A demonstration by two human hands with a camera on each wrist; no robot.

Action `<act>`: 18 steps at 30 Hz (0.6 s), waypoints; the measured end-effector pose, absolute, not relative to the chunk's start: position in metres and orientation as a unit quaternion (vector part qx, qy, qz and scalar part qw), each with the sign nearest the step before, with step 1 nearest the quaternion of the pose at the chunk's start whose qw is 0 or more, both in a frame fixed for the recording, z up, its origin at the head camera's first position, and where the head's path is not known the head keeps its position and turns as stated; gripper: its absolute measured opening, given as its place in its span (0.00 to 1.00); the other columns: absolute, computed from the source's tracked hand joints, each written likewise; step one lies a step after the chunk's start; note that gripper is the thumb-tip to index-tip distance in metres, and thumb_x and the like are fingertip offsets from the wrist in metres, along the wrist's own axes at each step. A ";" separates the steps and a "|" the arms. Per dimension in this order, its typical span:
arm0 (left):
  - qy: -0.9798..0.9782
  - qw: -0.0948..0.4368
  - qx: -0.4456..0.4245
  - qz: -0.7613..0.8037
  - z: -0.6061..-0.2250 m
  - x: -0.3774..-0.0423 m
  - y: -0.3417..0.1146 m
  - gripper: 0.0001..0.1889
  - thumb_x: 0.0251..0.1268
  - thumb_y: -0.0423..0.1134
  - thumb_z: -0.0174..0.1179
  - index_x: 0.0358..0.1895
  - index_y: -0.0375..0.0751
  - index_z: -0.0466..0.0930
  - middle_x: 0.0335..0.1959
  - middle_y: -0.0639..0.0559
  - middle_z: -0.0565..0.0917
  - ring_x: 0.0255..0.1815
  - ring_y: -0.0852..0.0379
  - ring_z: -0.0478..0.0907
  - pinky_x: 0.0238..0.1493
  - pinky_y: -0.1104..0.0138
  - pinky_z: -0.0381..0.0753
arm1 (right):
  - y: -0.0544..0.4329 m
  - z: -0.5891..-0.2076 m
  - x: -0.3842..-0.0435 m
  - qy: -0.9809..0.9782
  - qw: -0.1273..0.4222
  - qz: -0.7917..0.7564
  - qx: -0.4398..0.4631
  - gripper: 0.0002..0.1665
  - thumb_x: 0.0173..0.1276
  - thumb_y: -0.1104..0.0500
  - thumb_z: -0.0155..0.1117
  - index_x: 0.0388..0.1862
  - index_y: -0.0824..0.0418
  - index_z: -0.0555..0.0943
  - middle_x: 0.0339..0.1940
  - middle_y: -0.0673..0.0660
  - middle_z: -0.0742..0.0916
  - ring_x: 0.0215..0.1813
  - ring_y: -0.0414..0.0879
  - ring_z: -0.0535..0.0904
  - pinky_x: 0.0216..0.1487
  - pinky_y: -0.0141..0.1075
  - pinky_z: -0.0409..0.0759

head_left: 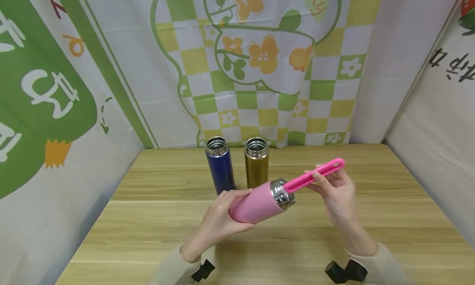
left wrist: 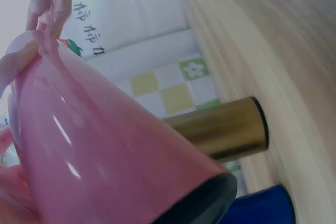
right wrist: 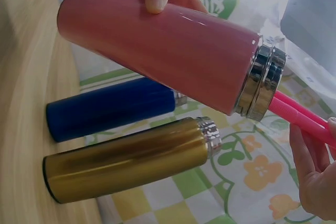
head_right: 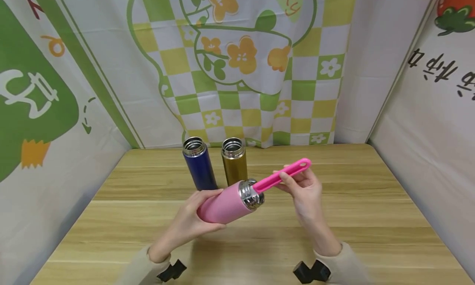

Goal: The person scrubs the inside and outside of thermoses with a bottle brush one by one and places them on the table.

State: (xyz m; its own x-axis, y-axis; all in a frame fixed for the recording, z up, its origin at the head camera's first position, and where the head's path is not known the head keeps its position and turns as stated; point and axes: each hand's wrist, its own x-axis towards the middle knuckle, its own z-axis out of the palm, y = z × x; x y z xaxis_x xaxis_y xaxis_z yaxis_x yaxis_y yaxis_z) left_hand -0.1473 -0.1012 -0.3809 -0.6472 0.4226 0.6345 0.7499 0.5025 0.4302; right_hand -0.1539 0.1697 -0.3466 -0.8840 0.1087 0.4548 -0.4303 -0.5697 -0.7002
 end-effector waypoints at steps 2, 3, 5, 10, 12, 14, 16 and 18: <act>-0.834 0.225 -0.350 -0.361 -0.379 -0.147 -0.097 0.39 0.25 0.45 0.76 0.53 0.47 0.72 0.46 0.53 0.77 0.39 0.59 0.70 0.36 0.66 0.74 | 0.171 -0.364 -0.163 -0.446 0.152 0.859 0.202 0.14 0.57 0.74 0.57 0.44 0.71 0.72 0.36 0.63 0.83 0.40 0.55 0.81 0.40 0.44 0.77; -0.835 0.225 -0.348 -0.362 -0.378 -0.147 -0.096 0.39 0.25 0.45 0.76 0.53 0.47 0.72 0.46 0.53 0.77 0.39 0.59 0.70 0.36 0.66 0.74 | 0.175 -0.375 -0.170 -0.444 0.153 0.856 0.214 0.15 0.57 0.75 0.56 0.45 0.73 0.71 0.38 0.65 0.82 0.41 0.57 0.80 0.40 0.45 0.77; -0.837 0.227 -0.341 -0.361 -0.378 -0.147 -0.094 0.39 0.25 0.45 0.76 0.53 0.47 0.72 0.45 0.54 0.78 0.39 0.60 0.70 0.36 0.66 0.74 | 0.179 -0.387 -0.177 -0.440 0.148 0.857 0.221 0.16 0.57 0.74 0.57 0.45 0.74 0.69 0.39 0.67 0.81 0.42 0.59 0.79 0.41 0.46 0.76; -0.839 0.220 -0.339 -0.365 -0.382 -0.147 -0.094 0.40 0.24 0.44 0.76 0.53 0.47 0.71 0.45 0.53 0.78 0.38 0.59 0.70 0.36 0.66 0.74 | 0.178 -0.386 -0.176 -0.448 0.147 0.858 0.205 0.16 0.55 0.71 0.61 0.43 0.73 0.70 0.38 0.66 0.81 0.42 0.57 0.80 0.42 0.46 0.76; -0.836 0.217 -0.342 -0.369 -0.382 -0.147 -0.093 0.40 0.25 0.44 0.76 0.53 0.47 0.71 0.46 0.53 0.77 0.39 0.59 0.70 0.36 0.66 0.74 | 0.176 -0.378 -0.172 -0.447 0.160 0.857 0.200 0.17 0.55 0.71 0.62 0.42 0.73 0.71 0.37 0.64 0.82 0.41 0.56 0.80 0.41 0.46 0.76; -0.834 0.218 -0.345 -0.372 -0.382 -0.147 -0.093 0.40 0.25 0.44 0.76 0.53 0.47 0.71 0.46 0.54 0.77 0.39 0.59 0.70 0.36 0.65 0.74 | 0.173 -0.365 -0.165 -0.448 0.175 0.857 0.186 0.17 0.53 0.69 0.64 0.41 0.74 0.71 0.35 0.63 0.83 0.39 0.54 0.81 0.40 0.46 0.76; -0.832 0.219 -0.347 -0.374 -0.381 -0.147 -0.093 0.40 0.25 0.44 0.76 0.53 0.47 0.71 0.46 0.54 0.77 0.39 0.59 0.70 0.36 0.65 0.74 | 0.181 -0.369 -0.172 -0.417 0.175 0.864 0.223 0.15 0.55 0.74 0.59 0.44 0.75 0.71 0.37 0.66 0.83 0.40 0.57 0.80 0.39 0.47 0.76; -0.832 0.220 -0.348 -0.372 -0.381 -0.147 -0.093 0.40 0.25 0.44 0.76 0.53 0.48 0.71 0.46 0.54 0.77 0.39 0.59 0.70 0.36 0.66 0.74 | 0.184 -0.365 -0.172 -0.402 0.180 0.868 0.229 0.15 0.55 0.76 0.57 0.44 0.76 0.72 0.36 0.67 0.83 0.40 0.58 0.80 0.38 0.46 0.77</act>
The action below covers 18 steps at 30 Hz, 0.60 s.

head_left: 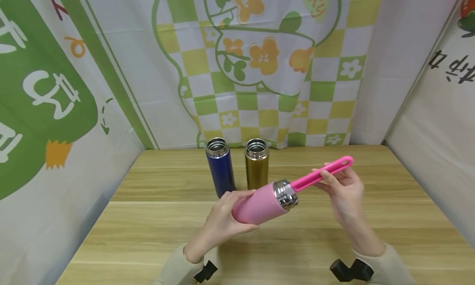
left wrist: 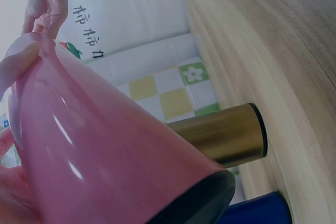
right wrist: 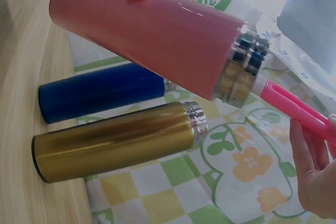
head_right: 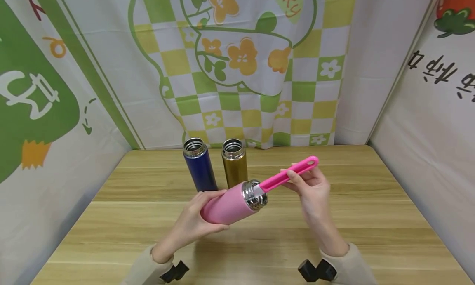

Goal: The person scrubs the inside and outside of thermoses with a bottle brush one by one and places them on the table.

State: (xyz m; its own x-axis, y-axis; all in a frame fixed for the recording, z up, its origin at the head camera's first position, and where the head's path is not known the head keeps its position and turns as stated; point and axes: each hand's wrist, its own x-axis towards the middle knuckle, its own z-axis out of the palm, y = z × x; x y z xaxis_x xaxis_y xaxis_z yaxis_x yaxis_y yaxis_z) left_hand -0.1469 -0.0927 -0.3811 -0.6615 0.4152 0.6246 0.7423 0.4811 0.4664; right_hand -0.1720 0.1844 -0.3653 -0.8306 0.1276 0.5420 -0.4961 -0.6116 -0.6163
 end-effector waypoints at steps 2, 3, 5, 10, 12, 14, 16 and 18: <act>-0.834 0.220 -0.345 -0.369 -0.382 -0.147 -0.093 0.40 0.25 0.44 0.76 0.53 0.48 0.71 0.46 0.54 0.77 0.39 0.60 0.69 0.36 0.66 0.74 | 0.188 -0.361 -0.171 -0.388 0.181 0.873 0.234 0.15 0.56 0.77 0.55 0.44 0.76 0.72 0.36 0.67 0.83 0.40 0.58 0.80 0.38 0.46 0.77; -0.836 0.219 -0.343 -0.367 -0.382 -0.147 -0.094 0.40 0.25 0.45 0.76 0.53 0.48 0.71 0.46 0.55 0.77 0.39 0.60 0.69 0.36 0.66 0.74 | 0.189 -0.358 -0.170 -0.380 0.181 0.875 0.238 0.14 0.56 0.78 0.54 0.43 0.76 0.73 0.36 0.67 0.83 0.39 0.58 0.80 0.38 0.46 0.77; -0.840 0.218 -0.338 -0.364 -0.382 -0.146 -0.094 0.40 0.25 0.45 0.76 0.53 0.49 0.71 0.46 0.55 0.77 0.39 0.60 0.69 0.36 0.65 0.74 | 0.186 -0.340 -0.159 -0.379 0.190 0.881 0.211 0.11 0.56 0.77 0.56 0.40 0.76 0.74 0.32 0.65 0.84 0.37 0.56 0.81 0.37 0.46 0.77; -0.846 0.215 -0.330 -0.361 -0.382 -0.145 -0.097 0.40 0.25 0.44 0.76 0.53 0.49 0.71 0.46 0.55 0.77 0.39 0.60 0.69 0.35 0.65 0.74 | 0.190 -0.324 -0.152 -0.385 0.207 0.878 0.196 0.12 0.59 0.79 0.48 0.37 0.73 0.77 0.30 0.62 0.84 0.35 0.54 0.82 0.36 0.44 0.78; -0.847 0.213 -0.329 -0.360 -0.382 -0.145 -0.097 0.40 0.25 0.44 0.76 0.53 0.50 0.71 0.46 0.55 0.77 0.39 0.61 0.69 0.35 0.65 0.74 | 0.192 -0.322 -0.151 -0.382 0.208 0.879 0.194 0.13 0.59 0.80 0.46 0.37 0.73 0.77 0.30 0.62 0.84 0.35 0.54 0.82 0.36 0.43 0.78; -0.847 0.212 -0.329 -0.360 -0.383 -0.144 -0.098 0.40 0.25 0.44 0.76 0.53 0.50 0.71 0.46 0.55 0.77 0.39 0.61 0.69 0.35 0.66 0.74 | 0.194 -0.321 -0.151 -0.378 0.207 0.880 0.197 0.13 0.59 0.80 0.46 0.37 0.74 0.77 0.30 0.62 0.84 0.35 0.54 0.82 0.36 0.43 0.78; -0.847 0.211 -0.329 -0.361 -0.383 -0.144 -0.098 0.40 0.25 0.44 0.76 0.53 0.50 0.71 0.46 0.55 0.77 0.39 0.61 0.69 0.35 0.66 0.74 | 0.197 -0.321 -0.152 -0.366 0.199 0.885 0.208 0.13 0.59 0.81 0.46 0.37 0.75 0.76 0.30 0.63 0.84 0.36 0.54 0.82 0.37 0.44 0.78; -0.847 0.211 -0.329 -0.362 -0.384 -0.144 -0.098 0.40 0.24 0.44 0.76 0.53 0.50 0.71 0.46 0.55 0.77 0.39 0.61 0.69 0.35 0.66 0.74 | 0.199 -0.321 -0.152 -0.374 0.201 0.881 0.209 0.12 0.59 0.80 0.46 0.37 0.74 0.76 0.30 0.63 0.84 0.36 0.54 0.82 0.37 0.43 0.78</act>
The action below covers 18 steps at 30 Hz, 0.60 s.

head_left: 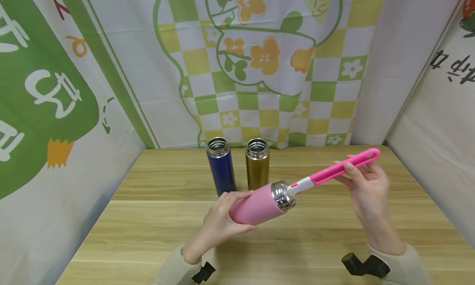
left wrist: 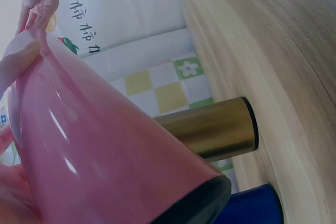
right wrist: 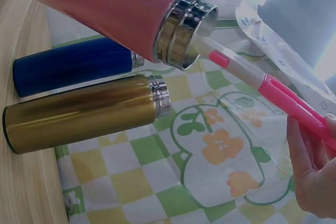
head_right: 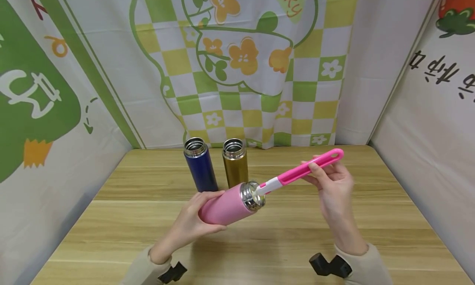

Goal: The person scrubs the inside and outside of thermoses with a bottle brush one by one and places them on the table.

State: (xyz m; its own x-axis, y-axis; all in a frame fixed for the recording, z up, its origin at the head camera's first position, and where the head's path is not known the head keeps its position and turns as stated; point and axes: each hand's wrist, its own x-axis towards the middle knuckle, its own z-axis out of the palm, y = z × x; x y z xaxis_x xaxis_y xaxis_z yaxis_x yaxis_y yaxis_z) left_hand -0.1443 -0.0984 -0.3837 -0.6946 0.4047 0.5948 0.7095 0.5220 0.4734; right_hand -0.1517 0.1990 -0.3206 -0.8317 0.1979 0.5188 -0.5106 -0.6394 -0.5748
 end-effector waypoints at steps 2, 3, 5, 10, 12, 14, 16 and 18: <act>-0.846 0.210 -0.330 -0.363 -0.385 -0.144 -0.099 0.40 0.25 0.43 0.76 0.53 0.49 0.71 0.46 0.55 0.77 0.39 0.60 0.69 0.35 0.66 0.74 | 0.200 -0.319 -0.151 -0.374 0.200 0.881 0.211 0.13 0.59 0.80 0.46 0.37 0.74 0.76 0.31 0.63 0.84 0.36 0.54 0.82 0.37 0.44 0.77; -0.846 0.209 -0.330 -0.363 -0.386 -0.144 -0.100 0.40 0.25 0.44 0.76 0.53 0.49 0.71 0.46 0.55 0.77 0.39 0.60 0.69 0.35 0.66 0.74 | 0.201 -0.319 -0.151 -0.363 0.196 0.886 0.213 0.13 0.59 0.81 0.45 0.37 0.75 0.76 0.31 0.64 0.83 0.36 0.55 0.82 0.37 0.44 0.77; -0.847 0.206 -0.329 -0.364 -0.387 -0.144 -0.101 0.40 0.26 0.44 0.76 0.54 0.49 0.71 0.46 0.55 0.77 0.39 0.60 0.69 0.35 0.66 0.74 | 0.202 -0.318 -0.150 -0.359 0.199 0.888 0.207 0.13 0.59 0.81 0.45 0.37 0.76 0.76 0.31 0.65 0.84 0.36 0.56 0.81 0.37 0.45 0.78; -0.848 0.202 -0.330 -0.363 -0.389 -0.143 -0.103 0.40 0.26 0.45 0.75 0.54 0.49 0.71 0.46 0.55 0.77 0.39 0.60 0.69 0.36 0.66 0.74 | 0.205 -0.316 -0.148 -0.345 0.199 0.894 0.204 0.12 0.58 0.82 0.45 0.38 0.78 0.75 0.31 0.65 0.83 0.36 0.57 0.81 0.37 0.46 0.77; -0.847 0.203 -0.332 -0.362 -0.390 -0.143 -0.103 0.40 0.26 0.45 0.75 0.54 0.49 0.71 0.46 0.55 0.77 0.39 0.60 0.69 0.36 0.66 0.74 | 0.207 -0.315 -0.148 -0.348 0.201 0.893 0.204 0.12 0.58 0.82 0.46 0.37 0.77 0.75 0.31 0.65 0.83 0.36 0.56 0.81 0.37 0.46 0.76; -0.848 0.201 -0.333 -0.360 -0.390 -0.143 -0.104 0.40 0.27 0.45 0.75 0.54 0.49 0.70 0.46 0.55 0.77 0.39 0.60 0.69 0.36 0.66 0.74 | 0.209 -0.315 -0.148 -0.348 0.201 0.893 0.202 0.12 0.58 0.82 0.45 0.37 0.77 0.75 0.31 0.65 0.83 0.36 0.56 0.82 0.37 0.46 0.76; -0.849 0.200 -0.335 -0.358 -0.391 -0.143 -0.105 0.39 0.28 0.45 0.75 0.54 0.49 0.70 0.46 0.55 0.77 0.39 0.60 0.69 0.36 0.66 0.74 | 0.212 -0.314 -0.147 -0.337 0.196 0.898 0.202 0.12 0.58 0.82 0.45 0.37 0.78 0.75 0.31 0.66 0.83 0.36 0.57 0.81 0.37 0.47 0.75; -0.850 0.197 -0.335 -0.357 -0.390 -0.143 -0.105 0.39 0.28 0.46 0.75 0.54 0.49 0.70 0.46 0.55 0.76 0.39 0.59 0.69 0.36 0.66 0.74 | 0.214 -0.313 -0.147 -0.333 0.197 0.901 0.199 0.12 0.58 0.82 0.44 0.37 0.79 0.74 0.31 0.66 0.83 0.35 0.57 0.81 0.37 0.47 0.75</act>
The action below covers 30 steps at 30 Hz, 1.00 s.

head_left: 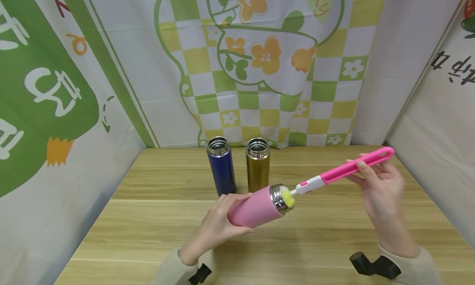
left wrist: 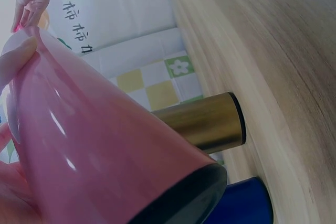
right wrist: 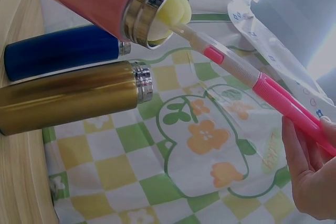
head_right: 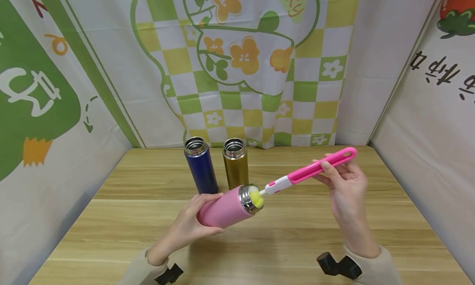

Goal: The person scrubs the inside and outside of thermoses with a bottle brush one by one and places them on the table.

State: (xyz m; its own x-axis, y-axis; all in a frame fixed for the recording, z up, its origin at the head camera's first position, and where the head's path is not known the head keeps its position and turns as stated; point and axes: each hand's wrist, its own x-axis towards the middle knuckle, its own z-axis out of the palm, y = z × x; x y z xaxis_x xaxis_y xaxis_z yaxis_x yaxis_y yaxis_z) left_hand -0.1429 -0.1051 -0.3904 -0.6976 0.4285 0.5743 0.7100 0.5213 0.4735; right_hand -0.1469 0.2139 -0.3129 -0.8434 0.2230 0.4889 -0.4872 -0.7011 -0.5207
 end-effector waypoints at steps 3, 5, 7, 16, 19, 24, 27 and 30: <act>-0.850 0.196 -0.335 -0.357 -0.389 -0.142 -0.105 0.39 0.27 0.46 0.75 0.54 0.49 0.70 0.46 0.55 0.76 0.40 0.59 0.70 0.36 0.65 0.74 | 0.217 -0.311 -0.146 -0.326 0.202 0.903 0.193 0.11 0.58 0.83 0.45 0.36 0.79 0.74 0.31 0.66 0.83 0.35 0.58 0.81 0.36 0.47 0.75; -0.850 0.198 -0.334 -0.356 -0.388 -0.143 -0.105 0.40 0.27 0.46 0.75 0.54 0.49 0.71 0.46 0.55 0.76 0.40 0.60 0.69 0.36 0.65 0.74 | 0.219 -0.310 -0.146 -0.324 0.202 0.904 0.192 0.11 0.58 0.83 0.45 0.36 0.79 0.73 0.31 0.66 0.83 0.35 0.57 0.81 0.36 0.47 0.75; -0.850 0.200 -0.335 -0.354 -0.388 -0.143 -0.104 0.40 0.26 0.46 0.75 0.54 0.49 0.71 0.46 0.55 0.77 0.39 0.60 0.69 0.36 0.66 0.74 | 0.219 -0.310 -0.145 -0.326 0.202 0.904 0.191 0.11 0.58 0.82 0.44 0.36 0.79 0.73 0.31 0.66 0.83 0.35 0.57 0.81 0.36 0.47 0.75; -0.842 0.219 -0.346 -0.351 -0.387 -0.142 -0.102 0.40 0.23 0.43 0.76 0.52 0.47 0.72 0.45 0.54 0.77 0.38 0.60 0.68 0.35 0.66 0.74 | 0.211 -0.315 -0.143 -0.341 0.194 0.897 0.202 0.13 0.59 0.81 0.44 0.38 0.77 0.74 0.31 0.65 0.83 0.36 0.56 0.81 0.37 0.45 0.76; -0.840 0.221 -0.345 -0.356 -0.385 -0.142 -0.101 0.40 0.23 0.43 0.76 0.52 0.46 0.72 0.46 0.54 0.78 0.38 0.60 0.68 0.36 0.66 0.74 | 0.205 -0.317 -0.143 -0.355 0.196 0.891 0.206 0.13 0.59 0.81 0.45 0.39 0.76 0.74 0.32 0.65 0.83 0.37 0.55 0.81 0.38 0.45 0.76; -0.835 0.226 -0.352 -0.356 -0.381 -0.143 -0.094 0.39 0.24 0.44 0.76 0.53 0.47 0.72 0.45 0.54 0.78 0.39 0.60 0.69 0.36 0.67 0.74 | 0.185 -0.330 -0.145 -0.419 0.199 0.863 0.198 0.10 0.58 0.76 0.54 0.41 0.77 0.71 0.32 0.62 0.84 0.37 0.52 0.82 0.37 0.42 0.77; -0.834 0.226 -0.360 -0.351 -0.377 -0.144 -0.088 0.39 0.26 0.46 0.75 0.53 0.47 0.72 0.45 0.54 0.78 0.39 0.59 0.69 0.37 0.67 0.73 | 0.178 -0.355 -0.156 -0.443 0.188 0.852 0.206 0.13 0.57 0.72 0.58 0.41 0.74 0.71 0.34 0.60 0.84 0.39 0.50 0.82 0.38 0.41 0.78; -0.836 0.227 -0.357 -0.349 -0.375 -0.145 -0.087 0.39 0.26 0.45 0.75 0.53 0.47 0.72 0.45 0.54 0.78 0.40 0.59 0.68 0.37 0.67 0.73 | 0.171 -0.362 -0.155 -0.450 0.176 0.851 0.205 0.11 0.57 0.71 0.58 0.40 0.70 0.72 0.34 0.59 0.83 0.39 0.50 0.81 0.40 0.42 0.77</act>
